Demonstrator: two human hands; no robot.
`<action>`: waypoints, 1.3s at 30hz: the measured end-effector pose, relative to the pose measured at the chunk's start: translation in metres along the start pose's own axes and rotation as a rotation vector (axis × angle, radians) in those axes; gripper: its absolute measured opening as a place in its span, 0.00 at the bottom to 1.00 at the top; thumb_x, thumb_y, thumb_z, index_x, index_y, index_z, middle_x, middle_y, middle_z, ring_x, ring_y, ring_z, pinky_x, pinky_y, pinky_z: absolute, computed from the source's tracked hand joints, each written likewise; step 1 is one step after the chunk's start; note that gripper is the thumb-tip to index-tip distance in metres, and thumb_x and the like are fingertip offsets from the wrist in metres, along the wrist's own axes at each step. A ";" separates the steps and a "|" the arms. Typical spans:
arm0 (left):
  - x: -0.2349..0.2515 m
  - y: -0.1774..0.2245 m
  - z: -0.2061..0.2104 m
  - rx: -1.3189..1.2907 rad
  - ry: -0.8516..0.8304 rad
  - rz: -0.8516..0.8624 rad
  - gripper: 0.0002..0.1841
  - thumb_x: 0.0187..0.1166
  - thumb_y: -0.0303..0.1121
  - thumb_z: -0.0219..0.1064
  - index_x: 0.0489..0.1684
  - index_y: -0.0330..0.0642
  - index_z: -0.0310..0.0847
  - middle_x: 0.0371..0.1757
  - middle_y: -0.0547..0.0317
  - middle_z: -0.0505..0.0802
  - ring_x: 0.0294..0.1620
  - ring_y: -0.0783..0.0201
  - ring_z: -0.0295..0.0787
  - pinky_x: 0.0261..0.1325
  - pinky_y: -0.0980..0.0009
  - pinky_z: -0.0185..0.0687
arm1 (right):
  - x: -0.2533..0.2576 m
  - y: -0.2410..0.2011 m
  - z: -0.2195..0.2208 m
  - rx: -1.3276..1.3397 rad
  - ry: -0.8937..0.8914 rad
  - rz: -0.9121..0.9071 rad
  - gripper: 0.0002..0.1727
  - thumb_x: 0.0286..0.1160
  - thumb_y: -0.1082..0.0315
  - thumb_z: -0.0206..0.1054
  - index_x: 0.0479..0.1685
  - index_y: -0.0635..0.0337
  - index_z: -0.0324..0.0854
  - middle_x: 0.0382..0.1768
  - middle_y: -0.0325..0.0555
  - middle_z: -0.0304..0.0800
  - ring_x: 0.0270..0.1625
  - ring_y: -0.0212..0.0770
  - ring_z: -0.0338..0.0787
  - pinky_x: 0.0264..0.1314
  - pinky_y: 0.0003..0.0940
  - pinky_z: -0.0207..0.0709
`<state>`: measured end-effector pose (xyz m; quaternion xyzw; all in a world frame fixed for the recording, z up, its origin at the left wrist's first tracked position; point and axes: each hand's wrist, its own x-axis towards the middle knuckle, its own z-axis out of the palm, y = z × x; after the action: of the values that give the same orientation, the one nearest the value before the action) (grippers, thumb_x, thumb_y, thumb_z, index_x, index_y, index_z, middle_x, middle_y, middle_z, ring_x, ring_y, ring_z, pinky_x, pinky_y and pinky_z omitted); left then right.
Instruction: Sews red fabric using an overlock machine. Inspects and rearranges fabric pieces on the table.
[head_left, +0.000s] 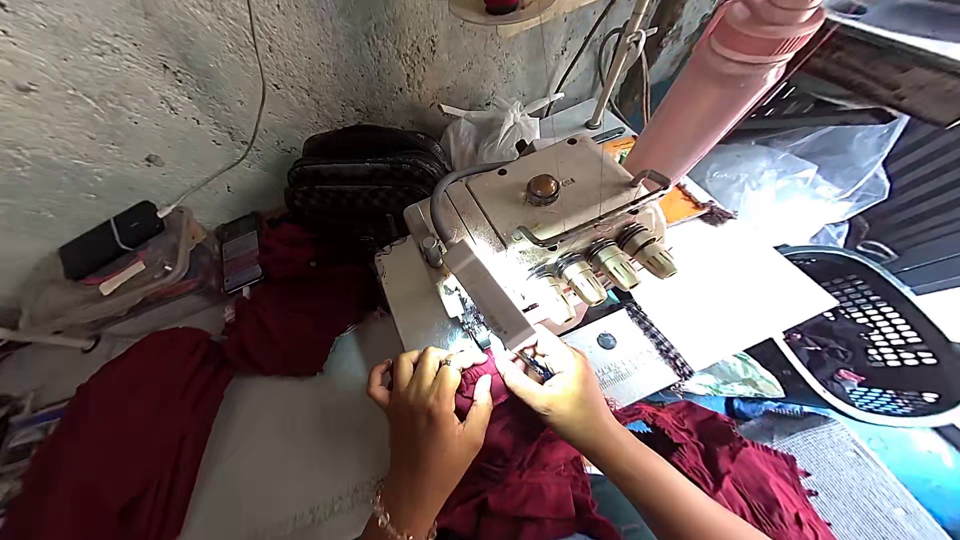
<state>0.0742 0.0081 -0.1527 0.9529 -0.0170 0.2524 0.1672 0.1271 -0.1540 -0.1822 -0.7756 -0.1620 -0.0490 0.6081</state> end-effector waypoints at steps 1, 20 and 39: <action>0.001 0.000 0.000 0.007 -0.005 -0.010 0.15 0.70 0.51 0.62 0.33 0.55 0.91 0.40 0.66 0.92 0.53 0.60 0.83 0.66 0.47 0.55 | 0.001 -0.001 0.000 -0.005 -0.001 0.006 0.10 0.68 0.59 0.70 0.39 0.55 0.85 0.24 0.27 0.82 0.25 0.16 0.75 0.27 0.14 0.69; 0.030 0.003 0.001 0.143 -0.087 -0.098 0.21 0.72 0.50 0.58 0.41 0.42 0.86 0.52 0.45 0.90 0.62 0.43 0.80 0.69 0.39 0.51 | 0.013 -0.001 0.009 -0.271 0.115 -0.081 0.22 0.62 0.56 0.70 0.45 0.69 0.88 0.21 0.42 0.87 0.24 0.35 0.86 0.24 0.34 0.77; 0.034 -0.003 0.003 0.172 -0.221 -0.125 0.30 0.80 0.52 0.52 0.53 0.29 0.84 0.63 0.30 0.86 0.74 0.28 0.72 0.75 0.28 0.45 | 0.013 -0.005 0.013 -0.224 0.151 -0.041 0.09 0.65 0.61 0.69 0.34 0.58 0.83 0.17 0.38 0.80 0.21 0.36 0.81 0.22 0.35 0.70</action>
<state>0.1056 0.0119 -0.1392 0.9849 0.0459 0.1357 0.0972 0.1358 -0.1378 -0.1778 -0.8293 -0.1250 -0.1375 0.5270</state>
